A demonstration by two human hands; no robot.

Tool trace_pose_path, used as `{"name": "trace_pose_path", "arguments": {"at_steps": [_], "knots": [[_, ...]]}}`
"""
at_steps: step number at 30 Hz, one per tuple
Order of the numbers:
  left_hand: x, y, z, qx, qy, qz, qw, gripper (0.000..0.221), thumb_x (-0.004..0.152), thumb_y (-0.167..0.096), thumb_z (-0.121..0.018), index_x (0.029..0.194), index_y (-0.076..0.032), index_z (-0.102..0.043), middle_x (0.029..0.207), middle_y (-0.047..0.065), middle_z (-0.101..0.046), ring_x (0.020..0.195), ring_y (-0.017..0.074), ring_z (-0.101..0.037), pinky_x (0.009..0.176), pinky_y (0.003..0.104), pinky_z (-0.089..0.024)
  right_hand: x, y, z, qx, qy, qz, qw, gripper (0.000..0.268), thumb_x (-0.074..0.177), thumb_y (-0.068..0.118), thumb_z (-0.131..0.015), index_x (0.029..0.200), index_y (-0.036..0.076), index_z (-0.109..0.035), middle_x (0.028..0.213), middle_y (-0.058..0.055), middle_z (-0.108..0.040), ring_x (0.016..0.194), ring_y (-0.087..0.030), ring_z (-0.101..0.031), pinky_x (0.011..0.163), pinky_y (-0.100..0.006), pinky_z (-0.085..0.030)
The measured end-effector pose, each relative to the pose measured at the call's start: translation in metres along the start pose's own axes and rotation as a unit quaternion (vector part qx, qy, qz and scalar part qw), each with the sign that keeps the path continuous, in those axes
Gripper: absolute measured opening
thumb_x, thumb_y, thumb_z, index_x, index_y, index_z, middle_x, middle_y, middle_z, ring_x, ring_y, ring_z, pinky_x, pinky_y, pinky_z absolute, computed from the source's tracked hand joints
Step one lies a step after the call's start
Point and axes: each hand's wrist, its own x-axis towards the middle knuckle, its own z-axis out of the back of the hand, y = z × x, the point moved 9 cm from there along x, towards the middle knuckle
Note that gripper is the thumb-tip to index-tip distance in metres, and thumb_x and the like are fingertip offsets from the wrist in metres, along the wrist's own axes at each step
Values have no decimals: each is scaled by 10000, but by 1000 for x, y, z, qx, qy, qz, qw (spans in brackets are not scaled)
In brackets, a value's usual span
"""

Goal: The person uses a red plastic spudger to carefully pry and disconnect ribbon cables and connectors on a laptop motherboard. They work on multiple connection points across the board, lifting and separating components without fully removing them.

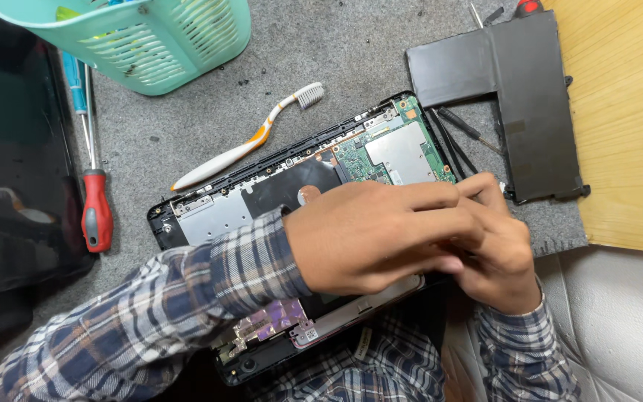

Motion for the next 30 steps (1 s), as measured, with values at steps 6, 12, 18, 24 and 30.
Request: {"name": "trace_pose_path", "arguments": {"at_steps": [6,12,18,24,30], "knots": [[-3,-1,14,40,-75,-32,996,252,1035,-318,-430,938,-88,-399,889,110,-560,730,339,-531,603,443,-389,9,8,-2,-36,19,-2,999,173,929,143,-600,933,-20,-657,873,-82,-683,891,-348,-524,847,-416,-414],[-1,-1,8,-21,1,-48,999,167,1061,-199,-407,1112,-77,-509,1084,145,-591,912,357,-625,754,448,-493,6,5,-1,-20,-2,4,1000,168,924,69,-609,785,-19,-576,851,-126,-625,873,-356,-453,768,-415,-394],[-1,7,16,38,-66,2,997,290,1014,-338,-455,875,-91,-392,769,81,-542,668,323,-544,588,434,-371,11,7,3,-38,-27,-25,999,167,965,34,-545,974,-96,-650,958,-182,-679,927,-366,-531,829,-402,-482],[-5,13,3,157,-68,45,984,359,1040,-401,-335,1166,-154,-563,860,66,-663,638,371,-609,468,504,-415,10,9,3,-32,-25,-2,999,126,885,45,-632,786,-33,-623,865,-143,-639,859,-349,-496,769,-397,-442],[-6,7,7,199,-122,39,972,461,981,-506,-401,776,-149,-606,605,39,-605,504,305,-572,374,466,-280,9,12,-3,-55,3,15,998,243,970,90,-528,788,-42,-623,917,-137,-658,858,-351,-463,753,-406,-417]]}}
